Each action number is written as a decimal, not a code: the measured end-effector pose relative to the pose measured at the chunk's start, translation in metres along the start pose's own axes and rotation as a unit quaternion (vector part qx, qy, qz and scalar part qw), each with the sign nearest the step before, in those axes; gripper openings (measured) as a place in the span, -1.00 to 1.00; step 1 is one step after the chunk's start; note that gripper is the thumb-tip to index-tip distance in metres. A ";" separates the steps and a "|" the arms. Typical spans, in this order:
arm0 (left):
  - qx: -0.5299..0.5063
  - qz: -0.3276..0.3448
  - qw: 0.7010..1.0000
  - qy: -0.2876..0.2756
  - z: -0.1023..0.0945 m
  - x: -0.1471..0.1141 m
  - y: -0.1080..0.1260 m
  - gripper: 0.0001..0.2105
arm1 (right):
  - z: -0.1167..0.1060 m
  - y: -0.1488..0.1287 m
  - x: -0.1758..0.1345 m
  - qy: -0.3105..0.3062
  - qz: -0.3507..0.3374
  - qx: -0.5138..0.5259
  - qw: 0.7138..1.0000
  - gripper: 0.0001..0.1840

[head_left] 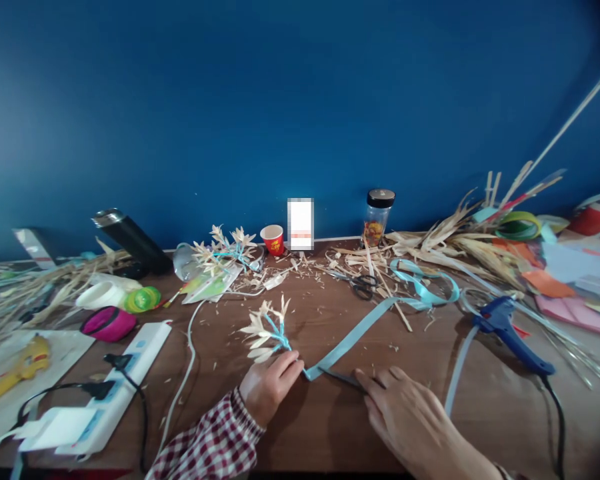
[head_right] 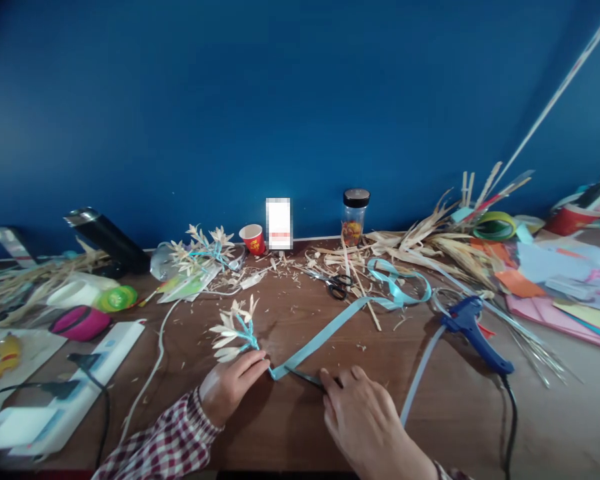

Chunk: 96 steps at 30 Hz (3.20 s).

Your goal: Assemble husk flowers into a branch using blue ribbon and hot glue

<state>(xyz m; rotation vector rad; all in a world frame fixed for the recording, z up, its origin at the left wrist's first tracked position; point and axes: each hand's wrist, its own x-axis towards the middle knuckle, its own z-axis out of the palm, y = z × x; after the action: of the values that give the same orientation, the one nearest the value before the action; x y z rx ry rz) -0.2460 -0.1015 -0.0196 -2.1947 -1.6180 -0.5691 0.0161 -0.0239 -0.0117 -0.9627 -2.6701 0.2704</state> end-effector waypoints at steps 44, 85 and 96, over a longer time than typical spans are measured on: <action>-0.463 -0.621 0.625 -0.098 -0.017 0.033 -0.010 -0.73 | -0.022 -0.010 -0.006 -0.191 0.271 0.823 0.461 -0.59; -0.726 -0.552 0.405 0.067 -0.044 0.047 -0.020 -0.64 | 0.007 -0.030 -0.004 -0.296 0.217 0.838 0.404 -0.51; -0.706 -0.552 0.439 0.062 -0.058 0.046 -0.014 -0.63 | 0.001 -0.049 0.013 -0.269 0.197 0.766 0.550 -0.52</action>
<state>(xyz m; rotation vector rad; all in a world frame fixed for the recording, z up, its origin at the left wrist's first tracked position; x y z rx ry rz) -0.2537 -0.0893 0.0547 -0.7058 -2.6937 -3.2704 -0.0225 -0.0525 0.0035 -0.6933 -1.2373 2.6511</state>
